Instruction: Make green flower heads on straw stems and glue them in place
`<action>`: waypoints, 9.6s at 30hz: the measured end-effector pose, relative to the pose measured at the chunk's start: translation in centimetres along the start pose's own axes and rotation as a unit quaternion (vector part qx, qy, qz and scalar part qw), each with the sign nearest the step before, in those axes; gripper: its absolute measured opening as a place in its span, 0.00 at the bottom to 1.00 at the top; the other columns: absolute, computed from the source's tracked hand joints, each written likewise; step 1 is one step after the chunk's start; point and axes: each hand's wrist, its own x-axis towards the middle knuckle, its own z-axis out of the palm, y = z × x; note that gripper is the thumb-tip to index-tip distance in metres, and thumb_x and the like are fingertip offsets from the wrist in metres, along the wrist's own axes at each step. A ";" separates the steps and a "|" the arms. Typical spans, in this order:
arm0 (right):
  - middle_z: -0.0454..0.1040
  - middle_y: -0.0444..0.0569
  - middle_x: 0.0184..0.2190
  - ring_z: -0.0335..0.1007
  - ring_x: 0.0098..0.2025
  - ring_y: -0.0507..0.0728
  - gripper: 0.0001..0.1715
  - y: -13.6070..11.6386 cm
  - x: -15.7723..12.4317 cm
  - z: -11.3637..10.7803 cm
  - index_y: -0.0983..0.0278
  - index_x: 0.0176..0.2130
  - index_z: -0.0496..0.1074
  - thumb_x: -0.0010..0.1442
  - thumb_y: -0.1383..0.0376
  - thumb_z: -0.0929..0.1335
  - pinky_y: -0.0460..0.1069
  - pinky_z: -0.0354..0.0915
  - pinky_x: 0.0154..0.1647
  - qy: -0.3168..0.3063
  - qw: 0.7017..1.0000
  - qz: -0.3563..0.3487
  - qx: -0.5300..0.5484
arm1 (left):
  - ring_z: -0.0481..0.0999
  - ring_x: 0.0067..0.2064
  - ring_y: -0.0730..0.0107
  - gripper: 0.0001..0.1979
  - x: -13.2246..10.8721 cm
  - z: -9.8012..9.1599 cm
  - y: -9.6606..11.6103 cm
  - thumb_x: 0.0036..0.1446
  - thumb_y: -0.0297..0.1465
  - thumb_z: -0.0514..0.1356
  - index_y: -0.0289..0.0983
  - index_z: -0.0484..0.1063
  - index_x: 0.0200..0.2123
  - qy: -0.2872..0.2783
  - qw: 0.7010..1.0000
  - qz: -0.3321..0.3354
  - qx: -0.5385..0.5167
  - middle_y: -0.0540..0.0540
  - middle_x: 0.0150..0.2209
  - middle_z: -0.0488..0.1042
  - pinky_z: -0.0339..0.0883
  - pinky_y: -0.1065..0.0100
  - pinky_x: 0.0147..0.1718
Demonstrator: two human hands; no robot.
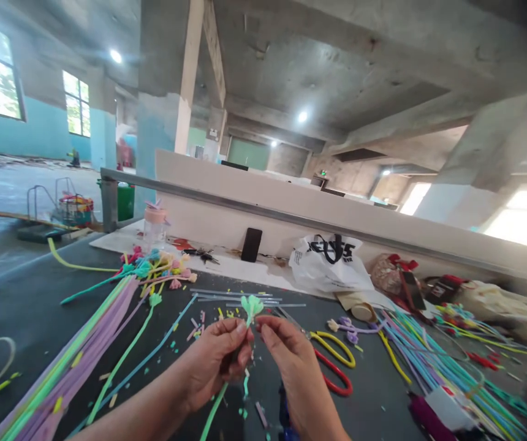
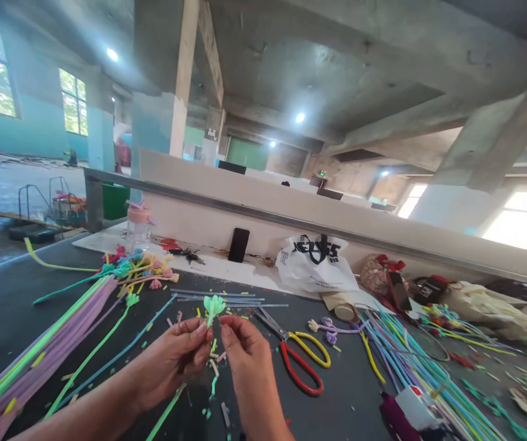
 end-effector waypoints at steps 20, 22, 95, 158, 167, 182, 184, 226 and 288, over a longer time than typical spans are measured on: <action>0.66 0.40 0.13 0.54 0.14 0.47 0.11 2.2 2.1 1.8 0.65 0.26 0.77 0.44 0.59 0.75 0.44 0.57 0.17 0.000 0.956 0.072 0.286 | 0.60 0.19 0.84 0.07 2.9 0.7 -2.9 0.50 0.33 0.65 0.35 0.71 0.28 0.084 0.992 0.072 -0.053 0.55 0.20 0.66 0.55 0.80 0.20; 0.69 0.41 0.15 0.56 0.16 0.48 0.11 2.1 2.0 2.1 0.65 0.27 0.77 0.45 0.60 0.75 0.44 0.59 0.21 -0.018 0.950 0.075 0.303 | 0.63 0.21 0.84 0.08 2.8 0.5 -2.8 0.49 0.33 0.65 0.35 0.72 0.28 0.093 0.991 0.085 -0.046 0.54 0.22 0.68 0.57 0.80 0.22; 0.71 0.43 0.20 0.65 0.26 0.54 0.05 5.1 1.3 3.2 0.63 0.20 0.71 0.45 0.67 0.67 0.47 0.61 0.30 0.150 0.986 -0.040 -0.061 | 0.70 0.24 0.77 0.10 3.0 -2.3 -2.5 0.42 0.31 0.69 0.34 0.70 0.24 0.123 0.989 0.075 -0.016 0.53 0.22 0.71 0.65 0.74 0.27; 0.67 0.42 0.20 0.64 0.23 0.52 0.13 6.3 2.3 1.8 0.63 0.27 0.68 0.55 0.56 0.67 0.45 0.59 0.23 0.037 0.983 -0.038 0.177 | 0.70 0.25 0.76 0.09 2.6 -1.5 -2.0 0.41 0.21 0.62 0.34 0.71 0.30 0.127 0.984 0.064 -0.105 0.51 0.26 0.72 0.66 0.72 0.27; 0.67 0.44 0.21 0.61 0.26 0.50 0.13 4.6 1.8 1.3 0.65 0.25 0.71 0.52 0.58 0.71 0.44 0.60 0.29 -0.093 0.932 0.023 0.350 | 0.74 0.28 0.71 0.05 2.3 -1.3 -1.6 0.43 0.24 0.63 0.34 0.71 0.27 0.100 0.988 0.093 -0.071 0.47 0.26 0.75 0.67 0.72 0.30; 0.60 0.38 0.15 0.49 0.14 0.45 0.15 5.1 1.7 1.9 0.67 0.23 0.67 0.55 0.60 0.69 0.41 0.45 0.14 -0.139 0.902 0.095 0.398 | 0.71 0.20 0.74 0.07 2.1 -0.5 -1.8 0.51 0.32 0.62 0.35 0.69 0.28 0.066 0.992 0.102 0.012 0.49 0.21 0.74 0.65 0.74 0.21; 0.60 0.38 0.14 0.49 0.13 0.45 0.17 5.3 1.7 2.0 0.66 0.21 0.66 0.55 0.60 0.69 0.41 0.45 0.14 -0.139 0.904 0.091 0.394 | 0.70 0.19 0.74 0.07 2.0 -0.4 -1.8 0.52 0.32 0.62 0.35 0.68 0.28 0.065 0.993 0.101 0.018 0.50 0.20 0.73 0.66 0.73 0.19; 0.67 0.42 0.22 0.59 0.27 0.52 0.07 -2.1 -1.4 -3.1 0.62 0.21 0.74 0.48 0.64 0.73 0.47 0.56 0.31 0.044 0.982 -0.178 0.054 | 0.71 0.36 0.68 0.16 0.3 3.3 -1.1 0.40 0.33 0.70 0.36 0.76 0.35 0.065 0.976 0.146 0.147 0.45 0.34 0.76 0.61 0.73 0.34; 0.59 0.37 0.08 0.54 0.13 0.49 0.10 5.7 -10.4 3.4 0.62 0.19 0.62 0.49 0.64 0.61 0.44 0.45 0.17 -0.219 0.936 0.150 -0.231 | 0.67 0.17 0.76 0.08 -7.0 -8.2 1.8 0.49 0.32 0.61 0.36 0.64 0.25 0.372 0.870 0.090 0.312 0.56 0.18 0.65 0.60 0.74 0.17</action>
